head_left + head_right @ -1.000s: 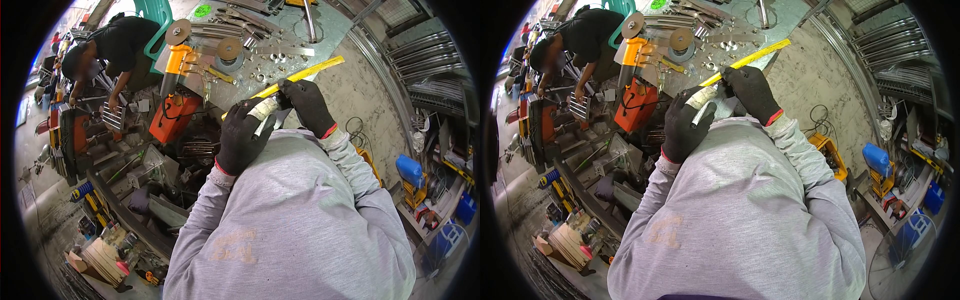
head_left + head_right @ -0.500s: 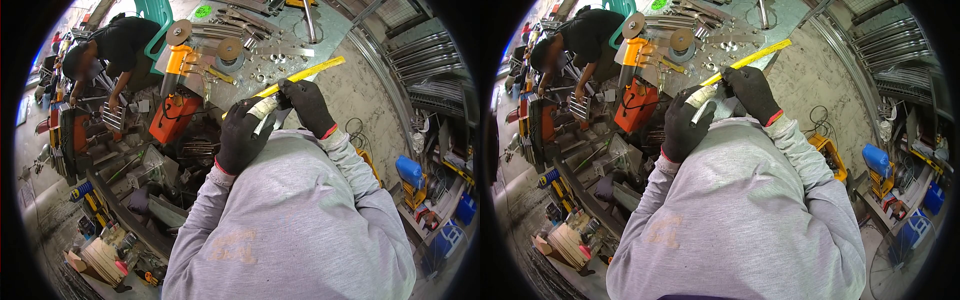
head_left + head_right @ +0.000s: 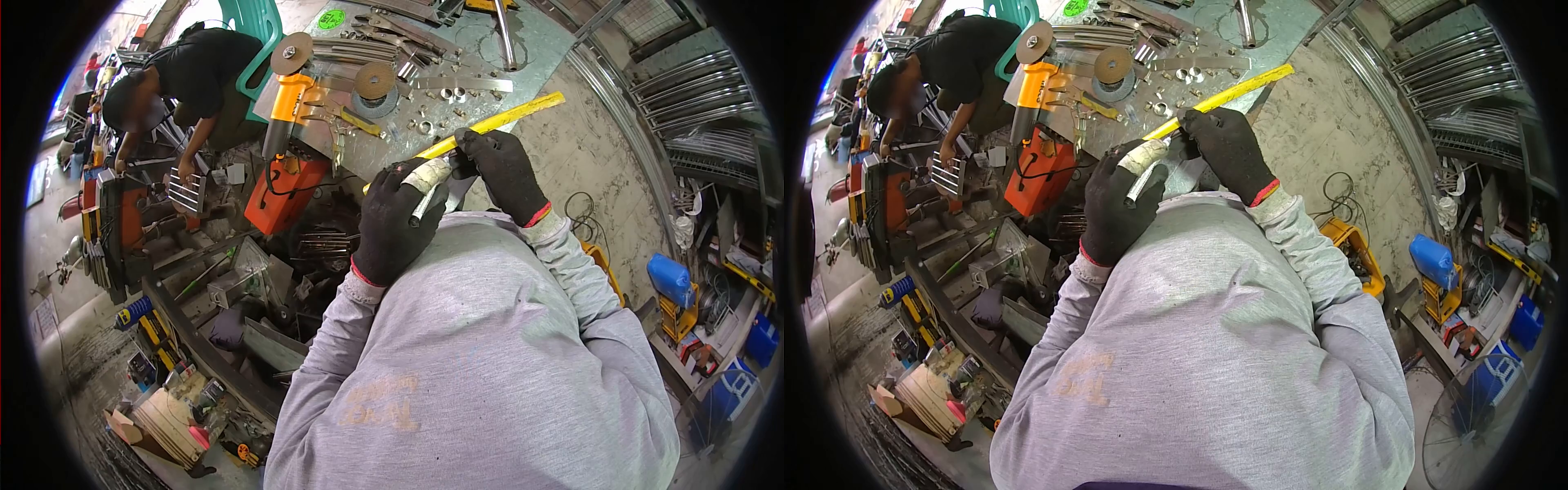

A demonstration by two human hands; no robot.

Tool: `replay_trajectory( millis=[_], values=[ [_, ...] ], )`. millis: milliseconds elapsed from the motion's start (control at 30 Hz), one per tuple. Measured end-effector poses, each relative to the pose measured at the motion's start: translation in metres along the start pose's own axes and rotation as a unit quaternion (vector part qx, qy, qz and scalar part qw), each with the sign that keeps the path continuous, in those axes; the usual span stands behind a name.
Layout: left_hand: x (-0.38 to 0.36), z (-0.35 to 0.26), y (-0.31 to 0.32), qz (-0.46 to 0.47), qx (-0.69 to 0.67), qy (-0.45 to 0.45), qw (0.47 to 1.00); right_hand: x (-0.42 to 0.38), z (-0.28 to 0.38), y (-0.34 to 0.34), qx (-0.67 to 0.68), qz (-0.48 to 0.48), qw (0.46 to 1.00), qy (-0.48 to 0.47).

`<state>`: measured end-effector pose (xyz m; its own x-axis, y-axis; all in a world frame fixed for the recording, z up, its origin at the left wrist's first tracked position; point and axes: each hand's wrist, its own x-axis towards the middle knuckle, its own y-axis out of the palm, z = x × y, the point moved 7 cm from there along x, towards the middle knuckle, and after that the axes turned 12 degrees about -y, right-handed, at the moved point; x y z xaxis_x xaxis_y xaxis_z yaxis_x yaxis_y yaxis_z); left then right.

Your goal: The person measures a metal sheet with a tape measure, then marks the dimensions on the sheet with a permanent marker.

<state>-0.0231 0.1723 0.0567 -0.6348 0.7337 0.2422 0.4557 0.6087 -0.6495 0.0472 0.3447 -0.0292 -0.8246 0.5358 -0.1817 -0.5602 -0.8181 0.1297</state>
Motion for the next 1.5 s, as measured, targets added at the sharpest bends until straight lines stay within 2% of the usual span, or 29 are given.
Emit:
replay_trajectory(
  millis=[400,600,667,700,800,867,933,967,1000,1067,1200,1500],
  values=[
    [-0.001,0.000,-0.004,-0.025,-0.006,-0.013,1.000,0.000,0.000,-0.001,0.011,-0.004,1.000,0.005],
    [-0.003,-0.003,-0.015,-0.030,0.031,-0.047,0.998,0.000,0.001,-0.004,0.040,-0.012,0.999,0.016],
    [-0.008,0.002,-0.024,-0.088,-0.037,-0.053,0.994,0.000,0.001,-0.004,0.051,-0.010,0.999,0.014],
    [-0.008,0.003,-0.027,-0.110,-0.013,-0.040,0.993,-0.001,0.001,-0.004,0.051,-0.018,0.998,0.023],
    [-0.002,0.009,-0.031,-0.112,-0.016,-0.038,0.993,-0.002,0.001,-0.004,0.050,-0.018,0.998,0.029],
    [0.001,0.009,-0.029,-0.110,-0.042,-0.016,0.993,-0.002,0.001,-0.003,0.048,-0.012,0.998,0.026],
    [0.001,0.004,-0.019,-0.019,-0.027,-0.019,0.999,-0.001,-0.002,-0.003,0.052,-0.014,0.998,0.020],
    [-0.002,0.008,-0.013,0.023,-0.053,-0.107,0.993,-0.001,-0.003,-0.002,0.052,-0.014,0.998,0.020],
    [-0.001,0.008,-0.010,0.023,-0.053,-0.107,0.993,0.000,-0.005,-0.002,0.057,-0.014,0.998,0.022],
    [-0.002,-0.001,-0.009,-0.003,-0.041,-0.027,0.999,-0.001,-0.004,-0.003,0.061,-0.015,0.998,0.024],
    [0.000,-0.004,-0.008,0.037,-0.025,-0.028,0.999,-0.002,-0.002,-0.001,0.043,-0.014,0.999,0.012],
    [-0.001,-0.004,-0.004,0.024,0.007,0.013,1.000,-0.003,0.008,-0.001,-0.017,-0.002,1.000,-0.011]
  ],
)
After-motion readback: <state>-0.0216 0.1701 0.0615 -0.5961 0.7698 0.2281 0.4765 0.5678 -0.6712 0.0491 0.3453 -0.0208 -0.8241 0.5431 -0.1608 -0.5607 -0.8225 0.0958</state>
